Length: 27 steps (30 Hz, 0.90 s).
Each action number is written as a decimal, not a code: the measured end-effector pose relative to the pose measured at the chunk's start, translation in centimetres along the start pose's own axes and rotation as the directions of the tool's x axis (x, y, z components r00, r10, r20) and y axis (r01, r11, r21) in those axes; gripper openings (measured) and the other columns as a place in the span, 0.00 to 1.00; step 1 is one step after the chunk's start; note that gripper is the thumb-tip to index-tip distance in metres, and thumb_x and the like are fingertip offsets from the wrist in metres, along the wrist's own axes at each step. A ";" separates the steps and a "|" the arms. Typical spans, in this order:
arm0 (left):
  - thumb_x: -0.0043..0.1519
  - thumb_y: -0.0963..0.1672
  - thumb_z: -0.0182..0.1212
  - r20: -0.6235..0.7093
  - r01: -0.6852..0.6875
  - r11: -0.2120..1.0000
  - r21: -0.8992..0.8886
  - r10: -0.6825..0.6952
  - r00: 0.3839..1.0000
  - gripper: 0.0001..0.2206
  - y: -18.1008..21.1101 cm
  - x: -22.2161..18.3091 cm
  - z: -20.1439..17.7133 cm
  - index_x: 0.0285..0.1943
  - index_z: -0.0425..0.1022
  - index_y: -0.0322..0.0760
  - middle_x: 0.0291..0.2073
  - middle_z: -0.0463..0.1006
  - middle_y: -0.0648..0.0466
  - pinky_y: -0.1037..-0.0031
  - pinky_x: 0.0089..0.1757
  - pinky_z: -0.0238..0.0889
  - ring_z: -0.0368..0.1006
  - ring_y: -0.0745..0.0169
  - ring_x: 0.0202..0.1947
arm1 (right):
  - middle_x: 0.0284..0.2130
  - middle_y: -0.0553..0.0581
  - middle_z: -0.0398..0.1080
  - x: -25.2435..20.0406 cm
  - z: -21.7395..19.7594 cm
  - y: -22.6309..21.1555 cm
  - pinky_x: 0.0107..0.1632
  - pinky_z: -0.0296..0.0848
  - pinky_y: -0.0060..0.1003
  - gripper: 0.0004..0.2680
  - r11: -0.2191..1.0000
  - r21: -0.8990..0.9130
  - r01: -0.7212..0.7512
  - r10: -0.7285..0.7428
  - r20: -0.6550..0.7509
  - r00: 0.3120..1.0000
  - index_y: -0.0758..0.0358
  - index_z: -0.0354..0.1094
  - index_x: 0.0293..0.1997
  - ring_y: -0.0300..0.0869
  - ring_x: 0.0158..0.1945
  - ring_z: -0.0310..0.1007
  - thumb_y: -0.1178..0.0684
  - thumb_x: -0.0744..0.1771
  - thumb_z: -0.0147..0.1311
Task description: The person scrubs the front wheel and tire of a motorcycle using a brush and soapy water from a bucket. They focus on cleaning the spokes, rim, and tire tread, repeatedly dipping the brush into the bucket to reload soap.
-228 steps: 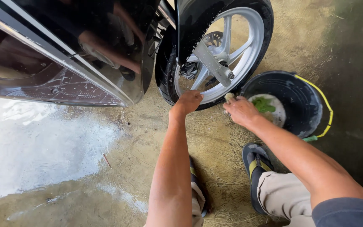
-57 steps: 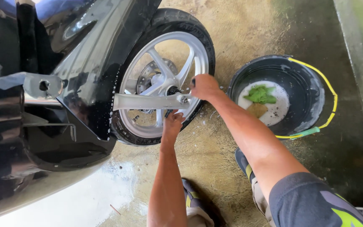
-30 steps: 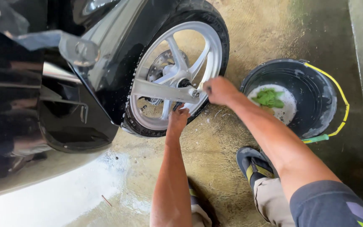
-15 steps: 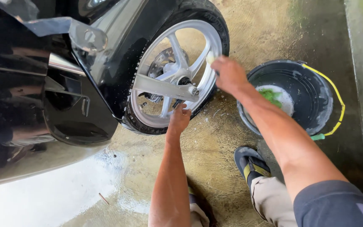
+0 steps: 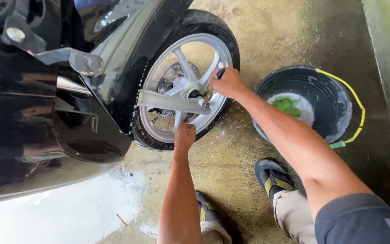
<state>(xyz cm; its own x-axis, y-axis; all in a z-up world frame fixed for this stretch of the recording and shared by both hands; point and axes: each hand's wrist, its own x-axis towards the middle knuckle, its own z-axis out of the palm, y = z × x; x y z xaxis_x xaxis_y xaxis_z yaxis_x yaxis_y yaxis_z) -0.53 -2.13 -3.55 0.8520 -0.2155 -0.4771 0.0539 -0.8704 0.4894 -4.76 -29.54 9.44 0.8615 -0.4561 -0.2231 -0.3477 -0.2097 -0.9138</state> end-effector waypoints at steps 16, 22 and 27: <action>0.58 0.42 0.53 -0.333 -0.307 0.887 -0.345 0.190 0.923 0.15 11.2 -8.9 -6.0 0.53 0.75 0.36 0.46 0.80 0.37 0.38 0.46 0.69 0.73 0.28 0.53 | 0.27 0.69 0.77 -1.7 -1.5 -6.2 0.37 0.86 0.43 0.07 0.832 0.554 -0.012 -0.004 0.026 1.000 0.64 0.74 0.38 0.53 0.31 0.83 0.52 0.65 0.56; 0.61 0.47 0.62 -0.233 -0.301 0.778 -0.552 0.203 0.951 0.20 12.8 -10.9 -7.0 0.60 0.74 0.31 0.52 0.79 0.35 0.49 0.53 0.66 0.73 0.47 0.58 | 0.24 0.70 0.75 -2.7 0.4 -8.3 0.37 0.79 0.61 0.10 0.966 -0.126 0.224 -0.235 -0.087 0.968 0.62 0.76 0.33 0.66 0.37 0.80 0.47 0.64 0.53; 0.57 0.51 0.69 -0.264 -0.231 0.802 -0.550 0.096 0.960 0.26 13.2 -10.0 -7.2 0.57 0.78 0.28 0.48 0.81 0.34 0.49 0.51 0.67 0.75 0.41 0.57 | 0.26 0.67 0.75 -2.7 -0.3 -8.0 0.36 0.80 0.59 0.08 0.869 -0.461 0.181 -0.228 -0.047 0.973 0.60 0.76 0.37 0.65 0.37 0.80 0.50 0.63 0.54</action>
<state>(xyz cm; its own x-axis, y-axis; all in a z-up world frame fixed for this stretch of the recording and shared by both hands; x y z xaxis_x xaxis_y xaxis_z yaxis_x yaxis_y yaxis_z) -4.54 -8.27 12.93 0.9602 -0.1737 -0.2185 0.1327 -0.4047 0.9048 -4.42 -26.89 17.49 0.8999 -0.4361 0.0070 -0.3163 -0.6636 -0.6780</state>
